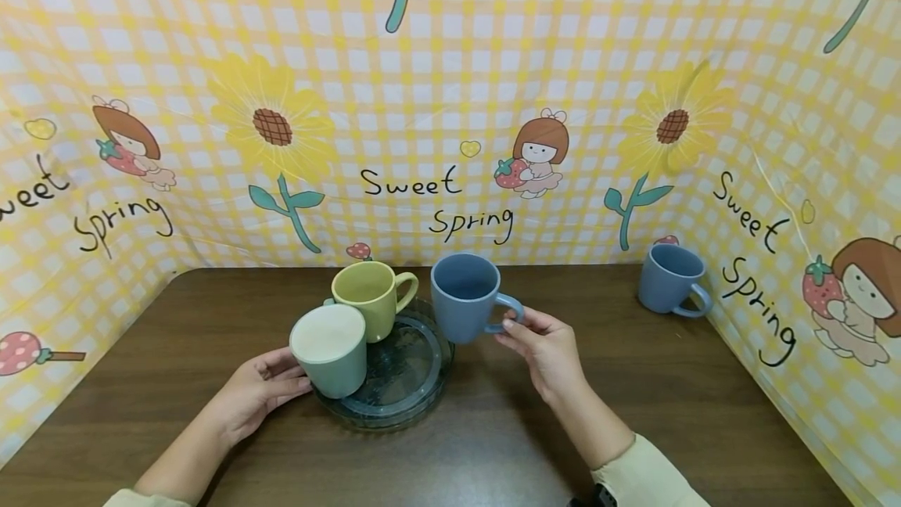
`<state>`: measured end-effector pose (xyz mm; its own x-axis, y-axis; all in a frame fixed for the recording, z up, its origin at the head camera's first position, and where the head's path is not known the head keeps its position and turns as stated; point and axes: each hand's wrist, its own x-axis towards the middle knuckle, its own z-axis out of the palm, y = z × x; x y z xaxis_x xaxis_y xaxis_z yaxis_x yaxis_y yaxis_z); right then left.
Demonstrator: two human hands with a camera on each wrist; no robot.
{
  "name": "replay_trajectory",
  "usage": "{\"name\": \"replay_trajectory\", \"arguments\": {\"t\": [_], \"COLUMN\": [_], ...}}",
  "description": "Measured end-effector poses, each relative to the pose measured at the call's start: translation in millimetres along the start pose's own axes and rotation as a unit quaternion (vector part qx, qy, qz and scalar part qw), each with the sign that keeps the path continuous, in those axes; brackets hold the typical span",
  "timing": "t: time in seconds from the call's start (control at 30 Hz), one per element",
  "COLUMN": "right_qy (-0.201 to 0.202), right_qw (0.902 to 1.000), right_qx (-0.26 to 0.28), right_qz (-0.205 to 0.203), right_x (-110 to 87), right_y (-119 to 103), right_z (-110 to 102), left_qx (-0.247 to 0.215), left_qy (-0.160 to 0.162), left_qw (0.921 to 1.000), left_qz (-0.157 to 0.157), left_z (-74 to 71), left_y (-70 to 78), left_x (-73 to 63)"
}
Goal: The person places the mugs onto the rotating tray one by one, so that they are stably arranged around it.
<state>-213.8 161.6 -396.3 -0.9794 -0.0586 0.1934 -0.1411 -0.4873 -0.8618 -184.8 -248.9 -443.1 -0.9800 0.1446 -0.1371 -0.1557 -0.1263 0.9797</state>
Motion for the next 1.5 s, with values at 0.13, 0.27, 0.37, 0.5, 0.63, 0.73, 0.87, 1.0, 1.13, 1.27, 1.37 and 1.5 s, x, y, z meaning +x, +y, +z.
{"name": "replay_trajectory", "arguments": {"t": [0.13,0.27,0.37,0.5,0.63,0.73,0.87,1.0,1.13,1.27,1.37,1.5], "right_qy": [0.006,0.012,0.019,0.027,0.034,0.044,0.059,0.074,0.087,0.094,0.099,0.105], "right_qw": [1.0,0.9999,0.9997,0.9993,0.9987,0.9982,0.9973,0.9962,0.9953,0.9945,0.9939,0.9933], "right_qx": [0.001,0.001,-0.002,-0.01,-0.017,-0.017,-0.019,-0.021,-0.019,-0.019,-0.018,-0.013], "right_qz": [0.006,0.011,0.016,0.024,0.034,0.038,0.041,0.041,0.039,0.042,0.045,0.047], "right_x": [1.0,1.8,2.5,3.1,3.2,3.4,4.9,7.4,10.3,13.2,14.8,16.4], "right_y": [2.9,7.2,10.7,14.1,16.4,18.2,21.7,26.1,31.7,37.3,40.1,42.0], "right_z": [4.6,9.3,13.3,19.0,24.7,28.4,32.2,35.4,38.0,40.0,42.2,45.9], "left_qx": [-0.005,-0.013,-0.02,-0.025,-0.025,-0.026,-0.023,-0.018,-0.018,-0.016,-0.014,-0.011], "left_qy": [0.003,0.004,0.005,0.007,0.009,0.012,0.018,0.026,0.037,0.048,0.054,0.06], "left_qw": [1.0,0.9999,0.9998,0.9996,0.9996,0.9995,0.9995,0.9994,0.9991,0.9986,0.9984,0.9981], "left_qz": [-0.002,0.002,0.005,0.009,0.011,0.011,0.013,0.015,0.014,0.014,0.012,0.01], "left_z": [0.5,1.6,2.5,4.4,6.1,6.9,7.5,9.0,11.4,13.6,14.9,16.5], "left_y": [0.2,-0.1,-0.5,-0.3,-0.2,-0.3,-0.5,-1.1,-1.5,-2.4,-2.4,-1.6], "left_x": [-0.9,-2.5,-3.9,-5.6,-6.8,-7.2,-7.8,-9.4,-11.3,-12.7,-13.7,-14.9]}}
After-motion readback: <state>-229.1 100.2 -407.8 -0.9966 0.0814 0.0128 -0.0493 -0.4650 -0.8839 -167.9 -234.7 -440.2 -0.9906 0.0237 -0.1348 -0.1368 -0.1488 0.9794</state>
